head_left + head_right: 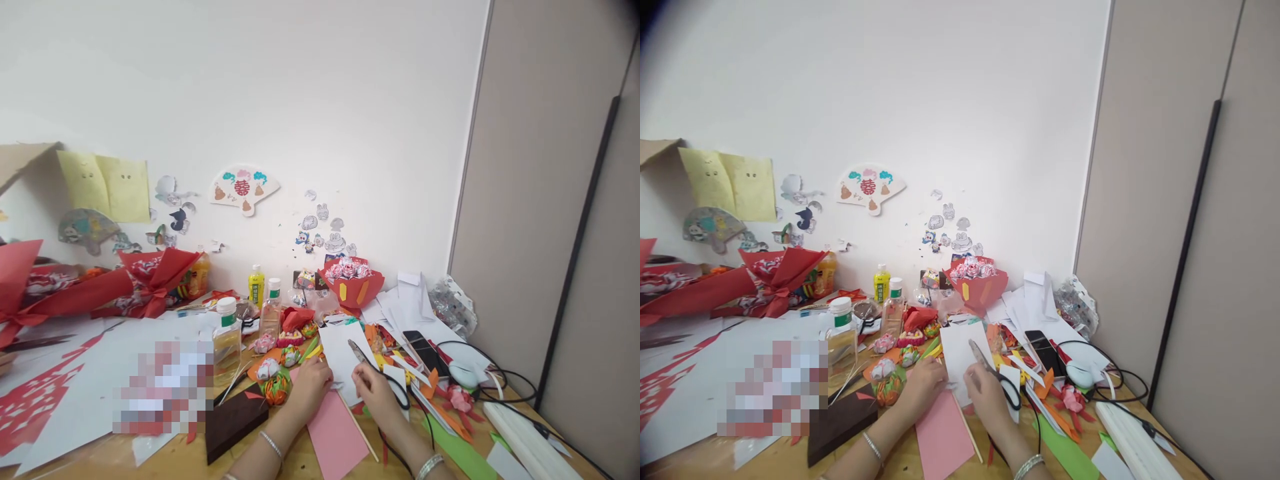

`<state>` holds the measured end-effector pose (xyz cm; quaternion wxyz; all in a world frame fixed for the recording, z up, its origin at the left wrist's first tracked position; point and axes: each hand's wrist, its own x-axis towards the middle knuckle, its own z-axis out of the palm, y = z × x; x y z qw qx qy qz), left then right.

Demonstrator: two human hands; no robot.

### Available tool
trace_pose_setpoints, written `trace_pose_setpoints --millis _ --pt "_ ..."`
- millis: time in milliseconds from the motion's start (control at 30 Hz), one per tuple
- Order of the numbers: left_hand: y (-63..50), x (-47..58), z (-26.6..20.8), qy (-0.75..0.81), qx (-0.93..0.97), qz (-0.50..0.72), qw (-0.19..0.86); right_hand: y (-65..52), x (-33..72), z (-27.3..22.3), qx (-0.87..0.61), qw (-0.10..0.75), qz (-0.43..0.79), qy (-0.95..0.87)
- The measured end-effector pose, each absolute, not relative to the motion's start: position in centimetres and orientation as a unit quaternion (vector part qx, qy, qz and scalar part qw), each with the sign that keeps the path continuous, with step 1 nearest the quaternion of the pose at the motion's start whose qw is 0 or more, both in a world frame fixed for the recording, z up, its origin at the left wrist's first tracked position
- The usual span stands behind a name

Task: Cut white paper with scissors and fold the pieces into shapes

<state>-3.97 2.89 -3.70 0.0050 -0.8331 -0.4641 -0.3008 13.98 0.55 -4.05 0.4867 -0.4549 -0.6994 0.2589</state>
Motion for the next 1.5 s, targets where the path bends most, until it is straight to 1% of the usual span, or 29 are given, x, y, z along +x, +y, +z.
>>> trace_pose_setpoints --millis 67,167,300,367,500,633,733,800,867,933,1000,1067,1167,1300,1500 --pt "2.5 -3.6 -3.4 -0.447 -0.835 -0.321 0.001 0.3 13.7 -4.1 -0.461 0.459 0.191 -0.735" --pt "1.8 -3.1 -2.8 -0.432 -0.838 -0.329 -0.064 0.3 13.7 -4.1 -0.452 0.445 0.122 -0.763" --pt "1.0 -2.6 -2.2 -0.426 -0.82 -0.337 -0.179 0.5 14.0 -3.8 -0.472 0.412 0.094 -0.774" --pt "0.9 -2.6 -2.1 -0.426 -0.817 -0.332 -0.199 0.5 14.2 -3.6 -0.479 0.396 0.08 -0.779" --pt "1.0 -2.7 -2.4 -0.433 -0.819 -0.316 -0.203 -0.1 14.3 -3.0 -0.481 0.383 0.071 -0.786" --pt "1.4 -2.6 -3.0 -0.416 -0.829 -0.316 -0.198 -0.5 13.9 -3.1 -0.471 0.351 0.075 -0.806" --pt "1.7 -2.9 -3.2 -0.429 -0.828 -0.315 -0.176 -0.1 13.9 -3.5 -0.478 0.339 0.034 -0.81" --pt "2.1 -3.4 -3.2 -0.459 -0.82 -0.32 -0.124 0.4 14.5 -3.7 -0.488 0.355 0.0 -0.797" --pt "2.5 -4.1 -3.2 -0.501 -0.804 -0.317 -0.048 0.9 15.4 -3.5 -0.509 0.39 -0.036 -0.766" --pt "2.9 -4.9 -3.4 -0.548 -0.786 -0.287 0.014 1.4 16.7 -3.2 -0.551 0.43 -0.072 -0.712" --pt "3.2 -5.4 -3.7 -0.581 -0.777 -0.237 0.041 1.9 18.0 -2.9 -0.606 0.446 -0.092 -0.652" --pt "3.3 -5.5 -3.9 -0.591 -0.778 -0.207 0.044 2.3 19.2 -2.8 -0.653 0.431 -0.111 -0.612" --pt "3.4 -5.4 -4.0 -0.595 -0.777 -0.204 0.04 3.0 20.1 -3.4 -0.676 0.404 -0.158 -0.596" --pt "3.6 -5.2 -4.2 -0.607 -0.764 -0.217 0.038 3.6 19.8 -4.6 -0.63 0.396 -0.198 -0.638" --pt "4.3 -5.0 -4.6 -0.602 -0.758 -0.249 0.01 3.1 17.8 -5.2 -0.574 0.399 -0.191 -0.689"
